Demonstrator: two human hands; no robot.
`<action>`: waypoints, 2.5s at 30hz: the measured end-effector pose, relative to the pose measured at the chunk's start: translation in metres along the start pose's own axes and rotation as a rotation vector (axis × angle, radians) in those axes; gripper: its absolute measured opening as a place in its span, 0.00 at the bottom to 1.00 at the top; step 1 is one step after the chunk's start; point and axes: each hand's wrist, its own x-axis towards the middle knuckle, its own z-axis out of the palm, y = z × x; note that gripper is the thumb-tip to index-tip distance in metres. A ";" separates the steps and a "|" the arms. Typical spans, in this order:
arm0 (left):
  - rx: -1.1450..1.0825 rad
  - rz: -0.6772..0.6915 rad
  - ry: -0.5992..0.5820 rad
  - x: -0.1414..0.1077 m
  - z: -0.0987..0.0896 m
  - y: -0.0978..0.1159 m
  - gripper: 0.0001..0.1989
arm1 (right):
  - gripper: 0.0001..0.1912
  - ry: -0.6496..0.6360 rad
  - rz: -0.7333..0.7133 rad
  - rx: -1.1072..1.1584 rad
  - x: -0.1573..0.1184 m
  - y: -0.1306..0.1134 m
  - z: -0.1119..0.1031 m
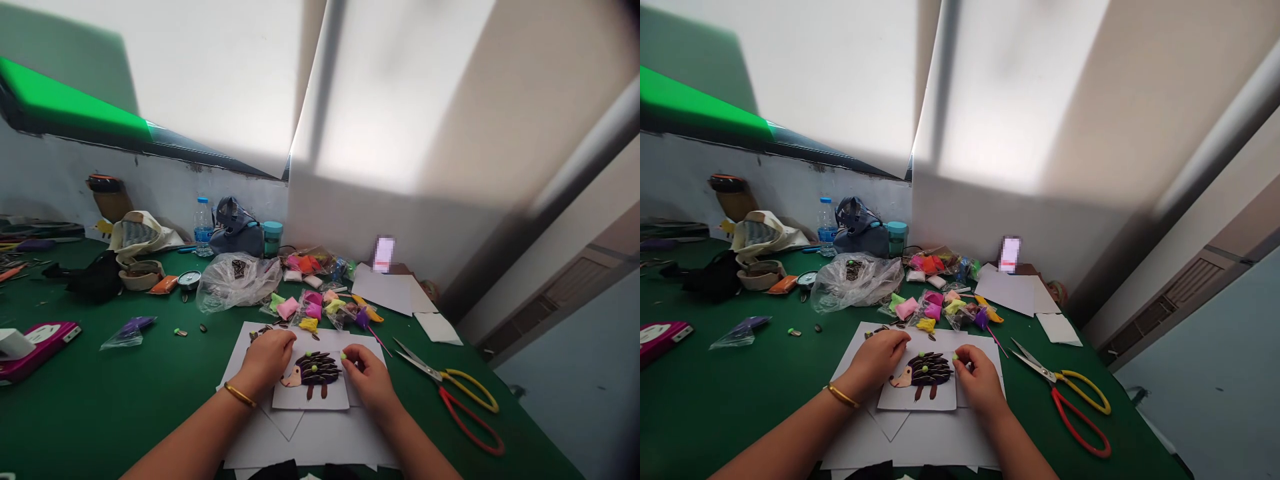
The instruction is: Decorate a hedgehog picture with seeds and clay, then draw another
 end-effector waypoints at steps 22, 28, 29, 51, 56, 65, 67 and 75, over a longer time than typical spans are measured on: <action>-0.011 -0.013 0.007 0.000 0.001 0.001 0.12 | 0.06 -0.039 -0.138 -0.036 0.005 -0.008 0.011; 0.001 -0.009 -0.003 0.000 0.001 0.001 0.13 | 0.07 -0.047 -0.161 -0.072 0.004 -0.007 0.010; 0.002 -0.008 -0.001 0.000 0.002 0.001 0.13 | 0.07 -0.045 -0.149 -0.078 0.004 -0.006 0.009; -0.033 0.205 -0.105 0.028 0.008 0.064 0.06 | 0.07 -0.036 -0.069 -0.066 0.008 0.000 0.011; -0.052 0.150 -0.088 0.033 0.007 0.058 0.06 | 0.08 -0.043 0.008 -0.031 0.006 -0.001 0.011; -0.056 0.119 -0.196 0.047 0.005 0.050 0.10 | 0.10 -0.056 0.029 -0.002 0.017 -0.001 0.014; -0.053 0.125 -0.227 0.050 0.005 0.051 0.10 | 0.10 -0.071 0.036 0.004 0.020 0.000 0.015; -0.092 0.150 -0.337 0.057 0.008 0.044 0.11 | 0.09 -0.084 0.051 0.026 0.018 0.000 0.018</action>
